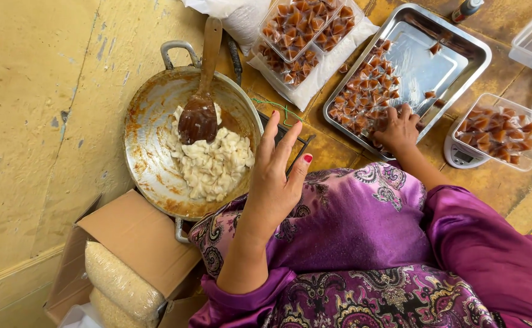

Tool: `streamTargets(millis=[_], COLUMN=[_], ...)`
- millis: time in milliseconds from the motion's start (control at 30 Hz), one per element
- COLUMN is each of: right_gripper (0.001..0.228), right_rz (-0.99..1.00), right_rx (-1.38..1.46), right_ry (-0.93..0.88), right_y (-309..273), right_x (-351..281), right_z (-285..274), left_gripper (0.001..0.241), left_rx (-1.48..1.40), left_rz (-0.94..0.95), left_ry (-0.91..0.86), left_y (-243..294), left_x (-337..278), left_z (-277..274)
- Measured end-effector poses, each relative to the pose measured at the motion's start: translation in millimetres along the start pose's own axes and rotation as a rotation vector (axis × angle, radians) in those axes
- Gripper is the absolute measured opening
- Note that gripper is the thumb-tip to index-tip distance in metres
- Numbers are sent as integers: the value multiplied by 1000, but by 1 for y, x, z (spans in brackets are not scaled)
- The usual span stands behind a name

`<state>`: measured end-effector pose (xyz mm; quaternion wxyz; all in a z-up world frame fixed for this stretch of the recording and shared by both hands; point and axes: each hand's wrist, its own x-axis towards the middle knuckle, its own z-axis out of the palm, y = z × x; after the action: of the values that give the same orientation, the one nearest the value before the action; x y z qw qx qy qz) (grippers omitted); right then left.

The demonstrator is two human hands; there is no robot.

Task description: The person picks up small pyramid-shaped pastries and places them into plastic containers, occasionally rearranging the items on metal trays.

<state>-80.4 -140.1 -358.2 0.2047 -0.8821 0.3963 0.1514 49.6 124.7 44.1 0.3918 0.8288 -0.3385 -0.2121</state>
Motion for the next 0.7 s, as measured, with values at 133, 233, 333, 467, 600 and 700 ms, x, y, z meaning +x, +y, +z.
streamTargets(millis=[133,233,333,467,600,700], right_gripper=[70,54,36,25,30,28], right_rz=[-8,-81,-144,-82,-52,73], right_rx=[31,19,16,222,540,791], right_ry=[-16,-16,11,-46,-13,-24], right_y=[-5,-1,7,4,44,28], right_x=[9,21,35,34,73,57], right_z=[0,14,31,7,62,35], left_gripper=[49,49,49,49,49,49], left_rx=[8,9,11,29,44,51], left_rz=[8,3,1,12,19,31], left_ry=[1,7,13,11,17,22], left_y=[-6,-6,-7,-9,-12,-12], left_x=[1,3,4,3,2,0], left_z=[4,4,5,7,7,7])
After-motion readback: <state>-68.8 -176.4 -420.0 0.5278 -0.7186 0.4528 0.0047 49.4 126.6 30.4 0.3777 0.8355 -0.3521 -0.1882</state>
